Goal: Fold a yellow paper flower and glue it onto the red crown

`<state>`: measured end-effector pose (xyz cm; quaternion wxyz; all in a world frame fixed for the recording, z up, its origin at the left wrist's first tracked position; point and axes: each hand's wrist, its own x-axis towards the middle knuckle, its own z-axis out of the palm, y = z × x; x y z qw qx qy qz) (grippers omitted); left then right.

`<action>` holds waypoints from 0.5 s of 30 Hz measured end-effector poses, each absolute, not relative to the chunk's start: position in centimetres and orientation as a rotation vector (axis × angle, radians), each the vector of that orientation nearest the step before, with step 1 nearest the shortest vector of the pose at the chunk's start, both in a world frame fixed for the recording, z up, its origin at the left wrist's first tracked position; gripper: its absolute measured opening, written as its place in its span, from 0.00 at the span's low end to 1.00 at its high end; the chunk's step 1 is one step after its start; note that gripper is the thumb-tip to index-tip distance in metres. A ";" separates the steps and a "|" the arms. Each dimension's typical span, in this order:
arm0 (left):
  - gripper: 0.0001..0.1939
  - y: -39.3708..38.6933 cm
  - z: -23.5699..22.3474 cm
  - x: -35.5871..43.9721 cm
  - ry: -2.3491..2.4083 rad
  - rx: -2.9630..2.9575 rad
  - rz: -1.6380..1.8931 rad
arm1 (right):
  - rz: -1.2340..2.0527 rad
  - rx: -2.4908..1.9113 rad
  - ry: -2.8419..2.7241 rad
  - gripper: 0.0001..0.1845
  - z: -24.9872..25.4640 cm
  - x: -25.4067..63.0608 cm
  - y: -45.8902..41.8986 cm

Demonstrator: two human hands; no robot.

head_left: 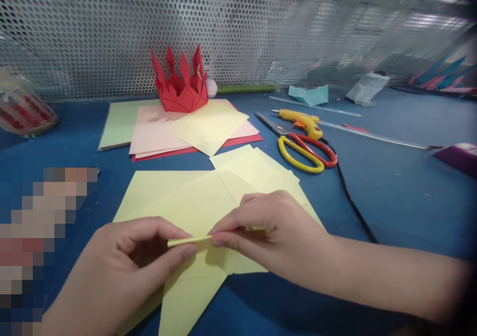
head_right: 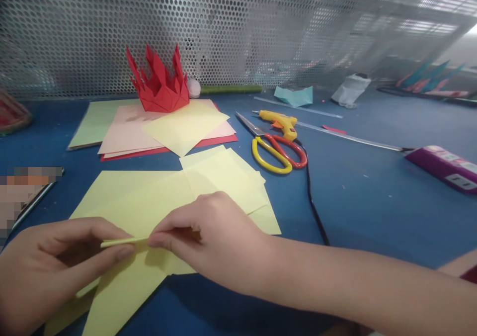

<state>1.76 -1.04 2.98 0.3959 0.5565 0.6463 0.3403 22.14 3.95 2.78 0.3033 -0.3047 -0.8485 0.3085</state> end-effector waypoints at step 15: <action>0.09 -0.7 2.6 0.8 1.478 1.633 0.809 | 0.915 -0.715 -2.178 0.08 2.3 21.5 3.5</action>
